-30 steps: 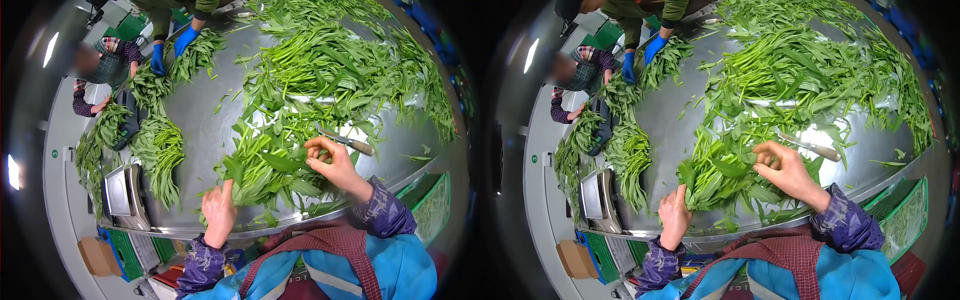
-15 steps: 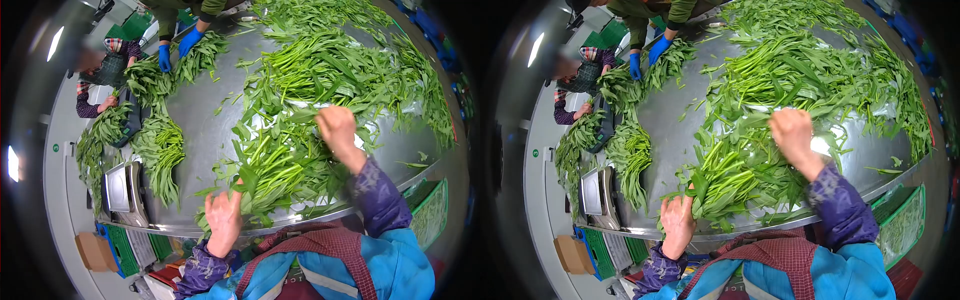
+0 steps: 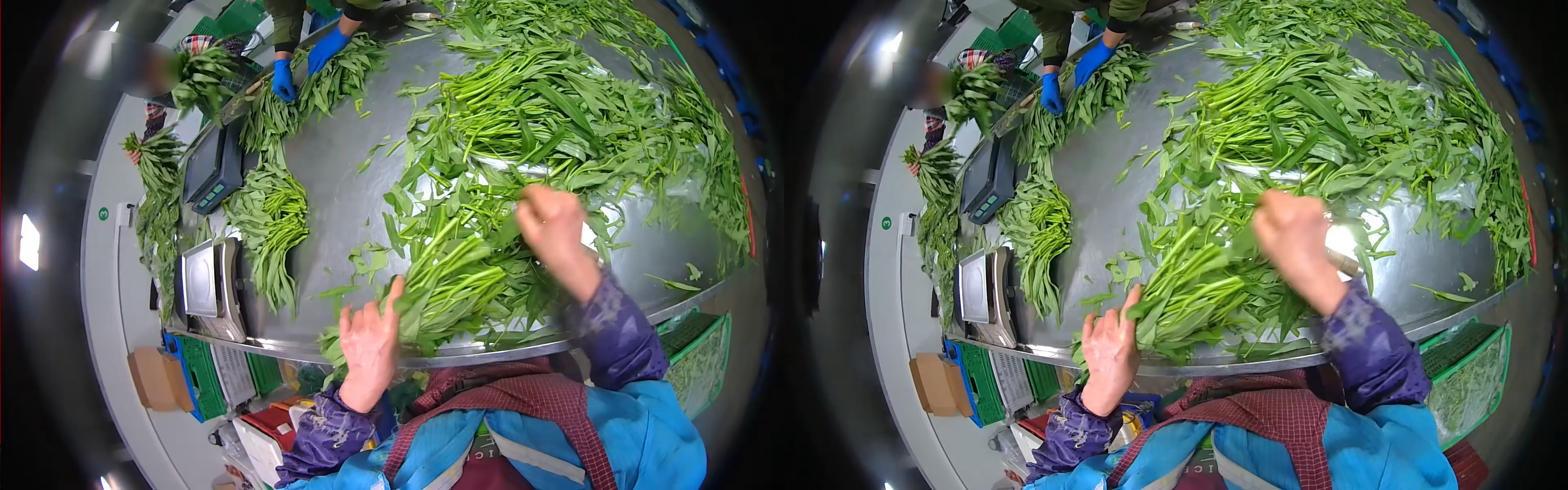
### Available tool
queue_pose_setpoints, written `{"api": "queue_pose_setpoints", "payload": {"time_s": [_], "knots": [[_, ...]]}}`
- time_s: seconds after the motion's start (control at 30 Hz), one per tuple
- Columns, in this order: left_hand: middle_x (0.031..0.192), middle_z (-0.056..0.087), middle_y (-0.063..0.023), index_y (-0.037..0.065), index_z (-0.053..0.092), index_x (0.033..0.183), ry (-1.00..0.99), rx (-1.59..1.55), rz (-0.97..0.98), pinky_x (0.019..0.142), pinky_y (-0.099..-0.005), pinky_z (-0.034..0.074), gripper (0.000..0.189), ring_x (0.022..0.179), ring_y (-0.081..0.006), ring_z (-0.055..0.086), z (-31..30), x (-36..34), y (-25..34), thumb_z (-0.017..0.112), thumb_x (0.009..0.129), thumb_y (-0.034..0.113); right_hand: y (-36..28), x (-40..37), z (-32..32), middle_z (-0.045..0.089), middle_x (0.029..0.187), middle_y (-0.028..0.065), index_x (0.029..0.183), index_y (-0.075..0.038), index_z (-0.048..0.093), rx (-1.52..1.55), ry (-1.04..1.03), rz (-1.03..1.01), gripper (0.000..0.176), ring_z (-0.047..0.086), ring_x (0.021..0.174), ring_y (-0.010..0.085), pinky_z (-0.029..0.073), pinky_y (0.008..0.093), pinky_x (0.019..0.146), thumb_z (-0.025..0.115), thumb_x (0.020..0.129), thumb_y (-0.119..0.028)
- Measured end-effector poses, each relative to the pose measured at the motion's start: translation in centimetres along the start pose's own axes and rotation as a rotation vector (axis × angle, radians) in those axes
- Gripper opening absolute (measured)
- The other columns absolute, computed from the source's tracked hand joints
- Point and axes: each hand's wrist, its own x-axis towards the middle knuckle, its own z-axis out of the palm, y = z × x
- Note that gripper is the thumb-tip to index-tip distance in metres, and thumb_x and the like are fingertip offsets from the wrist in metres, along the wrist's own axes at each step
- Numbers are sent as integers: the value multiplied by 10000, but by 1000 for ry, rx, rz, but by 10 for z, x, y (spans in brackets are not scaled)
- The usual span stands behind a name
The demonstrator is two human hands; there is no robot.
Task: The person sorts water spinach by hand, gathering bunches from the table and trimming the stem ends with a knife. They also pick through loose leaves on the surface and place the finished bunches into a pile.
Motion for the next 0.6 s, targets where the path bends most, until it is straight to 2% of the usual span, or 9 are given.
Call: {"api": "queue_pose_setpoints", "payload": {"time_s": [0.07,0.13,0.17,0.2,0.23,0.3,0.4,0.5,0.6], "knots": [[725,523,-82,193,396,1323,-32,-10,-37,806,-455,444,734,682,-232,560,1,-4,-8,555,638,-14,22,4,-19,580,582,92,705,-40,573,-203,-165,197,131,568,505,268,439,366,484,601,736,-164],[730,526,-90,177,394,1322,-3,-86,-74,799,-455,448,773,686,-255,563,3,-3,-15,570,600,-35,-6,6,-34,616,763,83,1008,-55,547,93,-404,412,388,586,598,242,457,345,539,680,702,-254],[729,526,-96,156,390,1322,2,-103,-60,795,-459,448,794,679,-280,559,5,-3,-18,581,580,-52,-22,0,-31,603,894,106,1101,-48,505,139,-422,304,535,585,737,256,459,350,638,712,671,-289],[729,526,-96,156,390,1322,-1,-114,-44,795,-459,448,794,679,-280,559,5,-2,-21,581,580,-52,-34,-13,-19,592,949,117,1091,-40,516,144,-264,26,573,562,866,271,430,386,759,736,636,-309],[729,526,-99,149,389,1321,-12,-206,-54,789,-461,450,798,678,-285,559,4,-1,-24,577,574,-62,-56,-16,-19,584,970,111,1093,-52,521,170,-316,-100,592,537,937,267,382,425,849,748,612,-312],[711,535,-107,123,389,1316,-10,-325,-51,742,-448,460,809,655,-296,561,9,-2,-30,572,557,-88,-89,-23,-8,592,907,68,990,-112,589,110,-374,-350,417,546,896,221,372,420,862,731,632,-273],[823,599,-139,76,367,1300,-81,-425,-7,648,-411,440,781,705,-329,567,7,-4,-40,650,581,-37,-80,-26,10,600,844,51,897,-101,618,257,-418,-364,254,559,851,188,374,392,878,700,679,-202],[888,608,-159,78,375,1292,-111,-483,-39,686,-413,447,766,770,-349,572,11,-9,-50,700,600,30,-69,2,-17,596,777,42,865,-19,599,755,-153,440,102,555,785,121,446,263,713,574,777,-62],[935,610,-164,80,378,1292,-39,-608,-65,732,-406,447,774,832,-349,572,18,-15,-60,720,598,54,-39,9,-29,596,911,91,1011,25,535,529,-255,593,279,554,831,126,456,250,693,608,800,-142]]}}
